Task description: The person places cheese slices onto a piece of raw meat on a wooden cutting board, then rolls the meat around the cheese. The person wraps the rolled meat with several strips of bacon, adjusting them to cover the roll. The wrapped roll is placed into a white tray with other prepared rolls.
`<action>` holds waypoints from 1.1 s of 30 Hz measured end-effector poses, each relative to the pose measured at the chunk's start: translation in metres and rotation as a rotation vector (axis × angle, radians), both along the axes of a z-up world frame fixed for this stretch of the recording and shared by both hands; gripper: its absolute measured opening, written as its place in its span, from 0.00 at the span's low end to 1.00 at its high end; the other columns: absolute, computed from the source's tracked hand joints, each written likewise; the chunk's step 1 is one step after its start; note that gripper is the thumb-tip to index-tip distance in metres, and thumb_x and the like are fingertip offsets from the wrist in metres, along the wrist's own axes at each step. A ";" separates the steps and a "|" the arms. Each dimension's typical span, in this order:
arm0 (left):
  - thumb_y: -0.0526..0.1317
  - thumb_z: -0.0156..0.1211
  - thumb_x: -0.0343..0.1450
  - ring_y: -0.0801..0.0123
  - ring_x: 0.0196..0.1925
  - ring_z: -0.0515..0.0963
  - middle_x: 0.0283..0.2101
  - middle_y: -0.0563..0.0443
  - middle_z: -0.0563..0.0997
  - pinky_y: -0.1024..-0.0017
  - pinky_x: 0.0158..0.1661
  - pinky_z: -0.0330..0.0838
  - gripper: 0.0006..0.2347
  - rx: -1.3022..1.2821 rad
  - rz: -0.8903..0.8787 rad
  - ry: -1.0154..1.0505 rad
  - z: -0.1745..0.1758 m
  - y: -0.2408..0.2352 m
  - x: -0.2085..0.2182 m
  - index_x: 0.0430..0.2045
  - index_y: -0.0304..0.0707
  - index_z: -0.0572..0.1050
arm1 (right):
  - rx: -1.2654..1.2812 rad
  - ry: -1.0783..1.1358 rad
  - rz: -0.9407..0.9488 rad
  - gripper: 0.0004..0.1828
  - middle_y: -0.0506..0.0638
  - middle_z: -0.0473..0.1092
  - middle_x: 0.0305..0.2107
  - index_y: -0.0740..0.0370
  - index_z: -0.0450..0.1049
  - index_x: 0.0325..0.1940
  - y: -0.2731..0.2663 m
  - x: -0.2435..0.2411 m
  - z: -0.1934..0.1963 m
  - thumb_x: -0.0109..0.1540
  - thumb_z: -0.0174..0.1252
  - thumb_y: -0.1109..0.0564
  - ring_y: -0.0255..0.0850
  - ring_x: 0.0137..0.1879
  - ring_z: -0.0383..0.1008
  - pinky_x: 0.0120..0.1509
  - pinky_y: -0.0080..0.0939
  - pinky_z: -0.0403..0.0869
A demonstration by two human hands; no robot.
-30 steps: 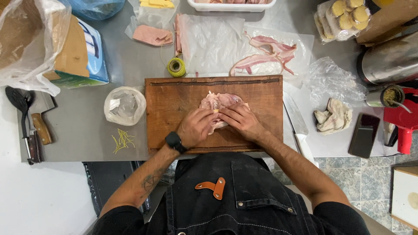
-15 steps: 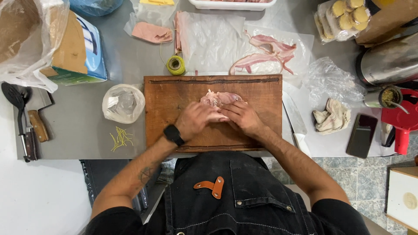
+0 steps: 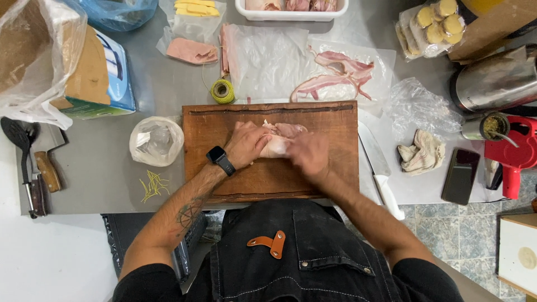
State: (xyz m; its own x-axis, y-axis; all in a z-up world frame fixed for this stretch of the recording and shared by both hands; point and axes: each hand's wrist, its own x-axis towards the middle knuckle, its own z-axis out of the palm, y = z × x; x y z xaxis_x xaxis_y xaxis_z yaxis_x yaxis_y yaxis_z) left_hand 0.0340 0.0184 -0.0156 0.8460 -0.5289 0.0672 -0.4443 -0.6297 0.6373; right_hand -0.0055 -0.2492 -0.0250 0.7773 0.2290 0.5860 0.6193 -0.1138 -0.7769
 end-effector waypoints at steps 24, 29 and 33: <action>0.46 0.71 0.64 0.33 0.67 0.75 0.61 0.22 0.75 0.45 0.71 0.64 0.36 0.179 0.036 -0.654 0.031 -0.043 -0.054 0.66 0.18 0.69 | -0.678 -0.506 -0.198 0.13 0.62 0.80 0.46 0.67 0.82 0.53 0.027 0.014 0.011 0.73 0.55 0.58 0.55 0.51 0.84 0.62 0.52 0.80; 0.53 0.69 0.70 0.39 0.57 0.78 0.53 0.28 0.76 0.50 0.63 0.72 0.34 0.235 0.036 -0.683 -0.024 -0.028 -0.032 0.64 0.20 0.71 | -0.543 -0.433 -0.116 0.18 0.63 0.78 0.56 0.65 0.80 0.54 0.008 0.017 0.007 0.74 0.56 0.48 0.57 0.60 0.81 0.64 0.54 0.79; 0.56 0.69 0.69 0.45 0.48 0.78 0.46 0.36 0.76 0.52 0.53 0.74 0.32 0.242 -0.076 -0.586 -0.027 -0.020 -0.010 0.58 0.25 0.74 | -0.677 -0.574 -0.186 0.14 0.60 0.79 0.53 0.62 0.81 0.55 0.004 0.022 0.022 0.74 0.52 0.55 0.54 0.59 0.82 0.66 0.50 0.78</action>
